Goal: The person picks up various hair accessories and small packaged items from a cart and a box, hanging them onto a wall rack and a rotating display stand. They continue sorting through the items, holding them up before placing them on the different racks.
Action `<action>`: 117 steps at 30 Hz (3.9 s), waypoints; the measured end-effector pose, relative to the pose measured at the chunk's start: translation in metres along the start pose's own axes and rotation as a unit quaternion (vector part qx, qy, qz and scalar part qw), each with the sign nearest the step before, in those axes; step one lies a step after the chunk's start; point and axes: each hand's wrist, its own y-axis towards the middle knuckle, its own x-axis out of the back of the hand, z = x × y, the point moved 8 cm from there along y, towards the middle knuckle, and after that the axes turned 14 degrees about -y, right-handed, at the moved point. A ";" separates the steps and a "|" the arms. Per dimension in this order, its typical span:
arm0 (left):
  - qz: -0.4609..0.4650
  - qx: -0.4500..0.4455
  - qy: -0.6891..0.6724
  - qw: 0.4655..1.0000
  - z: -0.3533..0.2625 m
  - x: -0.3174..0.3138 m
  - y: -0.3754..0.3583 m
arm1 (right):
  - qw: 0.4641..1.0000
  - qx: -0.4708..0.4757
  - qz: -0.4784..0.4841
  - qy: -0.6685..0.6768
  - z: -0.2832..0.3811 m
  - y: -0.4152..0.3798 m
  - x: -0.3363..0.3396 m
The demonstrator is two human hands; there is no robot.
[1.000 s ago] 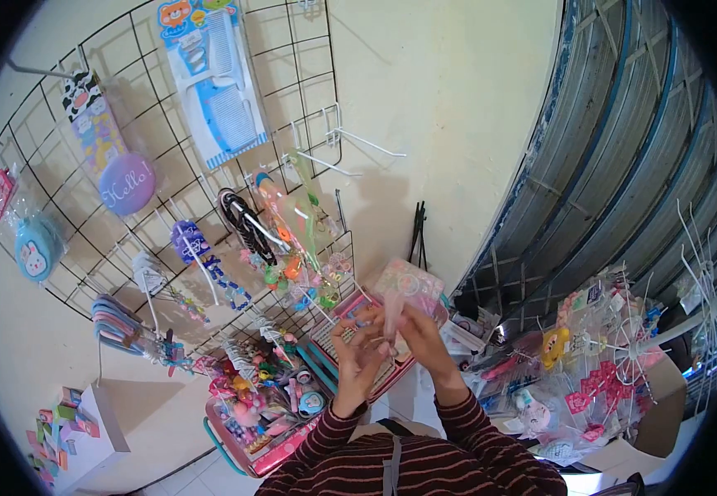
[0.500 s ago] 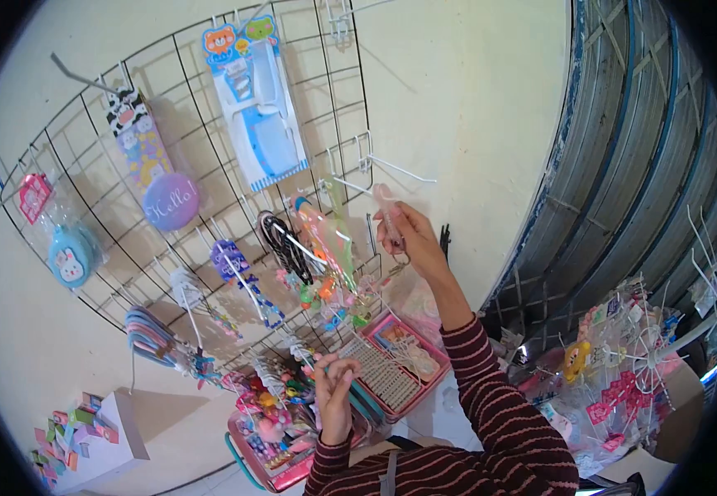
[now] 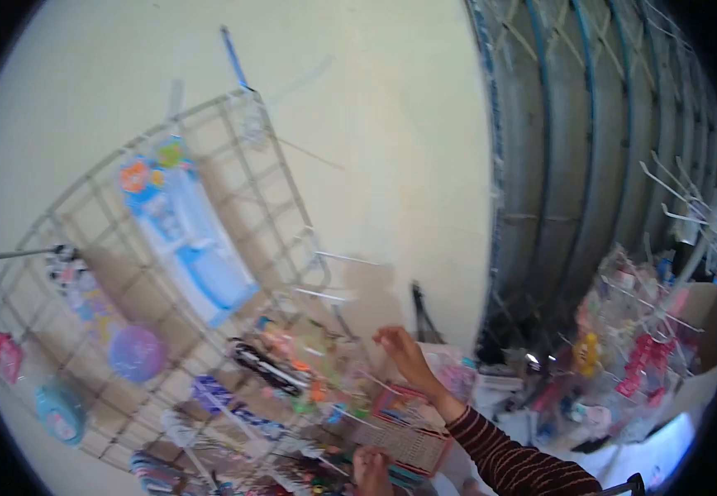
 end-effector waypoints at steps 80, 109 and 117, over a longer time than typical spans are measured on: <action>0.294 0.005 0.837 0.462 0.919 -0.224 -0.308 | 0.807 -0.337 0.045 -0.483 -0.175 -0.462 0.911; 0.214 0.002 0.259 0.942 0.700 -0.355 -0.361 | 0.964 -0.210 -0.003 0.162 0.063 -0.355 0.887; 0.138 0.104 -0.210 0.962 0.562 -0.292 -0.445 | 0.974 -0.018 0.192 0.116 0.228 -0.323 0.764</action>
